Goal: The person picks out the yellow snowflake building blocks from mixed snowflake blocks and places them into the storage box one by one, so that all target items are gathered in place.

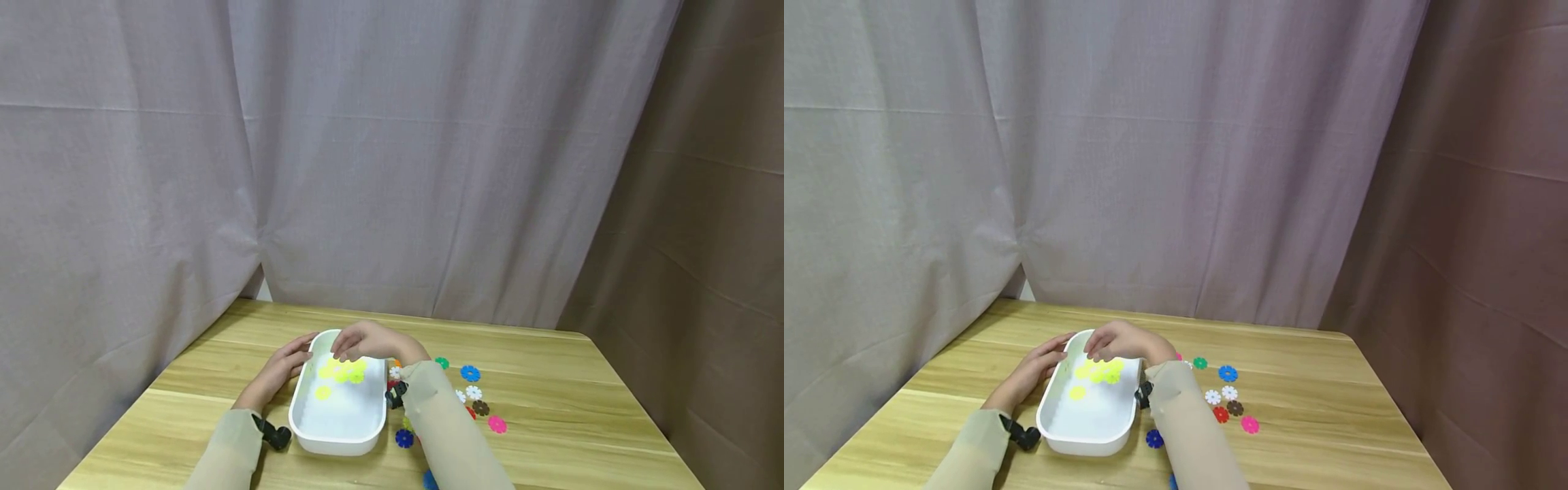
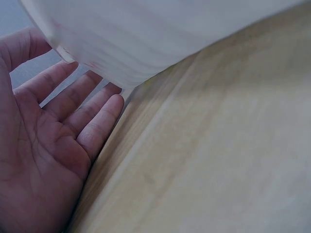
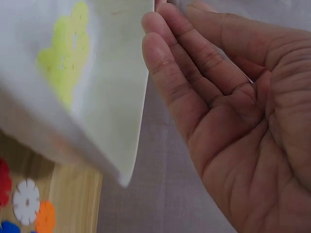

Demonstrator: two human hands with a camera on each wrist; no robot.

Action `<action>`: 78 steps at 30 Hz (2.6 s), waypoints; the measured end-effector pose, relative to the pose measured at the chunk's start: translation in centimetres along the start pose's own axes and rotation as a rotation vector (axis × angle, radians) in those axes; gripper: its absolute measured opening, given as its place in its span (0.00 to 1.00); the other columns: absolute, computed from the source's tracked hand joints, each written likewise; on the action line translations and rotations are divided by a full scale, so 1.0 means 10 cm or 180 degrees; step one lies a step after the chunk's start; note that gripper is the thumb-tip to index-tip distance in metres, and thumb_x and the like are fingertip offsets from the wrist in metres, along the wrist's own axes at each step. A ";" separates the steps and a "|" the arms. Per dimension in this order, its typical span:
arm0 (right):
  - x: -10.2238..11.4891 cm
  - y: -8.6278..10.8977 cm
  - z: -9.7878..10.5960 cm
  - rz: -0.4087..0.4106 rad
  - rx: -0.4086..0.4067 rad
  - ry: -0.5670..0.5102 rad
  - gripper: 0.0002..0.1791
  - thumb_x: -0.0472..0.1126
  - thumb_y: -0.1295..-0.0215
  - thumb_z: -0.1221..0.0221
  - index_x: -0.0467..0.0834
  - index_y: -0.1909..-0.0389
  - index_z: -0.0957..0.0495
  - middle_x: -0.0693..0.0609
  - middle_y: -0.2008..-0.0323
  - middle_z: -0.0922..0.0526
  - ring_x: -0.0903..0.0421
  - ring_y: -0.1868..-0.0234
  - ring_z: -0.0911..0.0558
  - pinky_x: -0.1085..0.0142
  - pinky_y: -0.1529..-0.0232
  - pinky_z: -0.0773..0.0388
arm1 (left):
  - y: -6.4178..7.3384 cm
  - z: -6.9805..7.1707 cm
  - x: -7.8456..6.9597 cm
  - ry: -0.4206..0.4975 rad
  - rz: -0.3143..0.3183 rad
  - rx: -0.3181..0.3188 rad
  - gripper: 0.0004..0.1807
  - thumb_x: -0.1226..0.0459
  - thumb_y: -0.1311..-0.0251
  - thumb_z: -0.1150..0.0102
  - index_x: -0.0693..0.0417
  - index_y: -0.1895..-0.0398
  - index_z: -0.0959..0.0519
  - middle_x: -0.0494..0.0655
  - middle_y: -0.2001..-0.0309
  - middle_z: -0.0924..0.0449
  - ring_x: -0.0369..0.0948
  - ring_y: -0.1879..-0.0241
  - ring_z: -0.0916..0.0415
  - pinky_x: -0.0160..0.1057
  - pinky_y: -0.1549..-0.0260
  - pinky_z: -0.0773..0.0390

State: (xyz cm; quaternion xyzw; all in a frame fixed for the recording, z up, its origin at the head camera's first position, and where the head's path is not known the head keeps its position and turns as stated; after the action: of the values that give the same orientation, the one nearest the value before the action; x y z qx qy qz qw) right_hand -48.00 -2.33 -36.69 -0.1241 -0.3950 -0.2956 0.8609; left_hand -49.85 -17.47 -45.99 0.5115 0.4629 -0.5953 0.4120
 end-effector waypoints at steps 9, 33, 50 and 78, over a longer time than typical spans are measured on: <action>-0.21 0.19 0.19 -0.0017 -0.0242 -0.0232 0.13 0.29 0.32 0.41 0.35 0.49 0.18 0.47 0.54 0.13 0.53 0.53 0.15 0.62 0.52 0.16 | -0.01 0.03 0.04 0.0037 0.0001 -0.0011 0.29 0.62 0.28 0.47 0.51 0.25 0.34 0.61 0.34 0.29 0.51 0.38 0.27 0.38 0.44 0.21; -0.70 1.08 0.43 0.0042 -0.0638 -0.0079 0.10 0.39 0.28 0.40 0.39 0.51 0.17 0.45 0.54 0.13 0.49 0.52 0.15 0.59 0.50 0.17 | -0.03 0.01 0.02 0.0040 -0.0017 -0.0008 0.28 0.62 0.27 0.47 0.50 0.25 0.34 0.60 0.33 0.30 0.52 0.37 0.27 0.37 0.45 0.21; -0.88 1.45 -0.04 -0.0222 -0.0118 0.0176 0.08 0.35 0.37 0.33 0.41 0.57 0.16 0.49 0.62 0.14 0.56 0.61 0.16 0.68 0.58 0.17 | 0.00 0.04 0.12 0.0041 0.0072 -0.0049 0.31 0.61 0.29 0.45 0.52 0.24 0.35 0.61 0.30 0.33 0.53 0.34 0.30 0.41 0.41 0.23; -0.91 1.46 -0.16 -0.0157 -0.0227 0.0646 0.07 0.40 0.38 0.31 0.48 0.60 0.17 0.58 0.66 0.19 0.64 0.65 0.22 0.70 0.62 0.20 | -0.03 0.06 0.07 0.0027 0.0034 -0.0076 0.29 0.62 0.30 0.45 0.52 0.25 0.34 0.60 0.32 0.30 0.51 0.37 0.27 0.38 0.44 0.22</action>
State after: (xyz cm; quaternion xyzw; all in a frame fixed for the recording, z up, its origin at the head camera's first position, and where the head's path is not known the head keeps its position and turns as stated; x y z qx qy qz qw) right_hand -42.86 12.29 -44.31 -0.1144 -0.2980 -0.3416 0.8840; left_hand -50.41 -17.96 -46.60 0.5115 0.4689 -0.5854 0.4193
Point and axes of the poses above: each hand's wrist, its own y-axis away from the middle knuckle, its own z-axis out of the back of the hand, x = y × z, the point moved 10 cm from there along -y, towards the middle knuckle
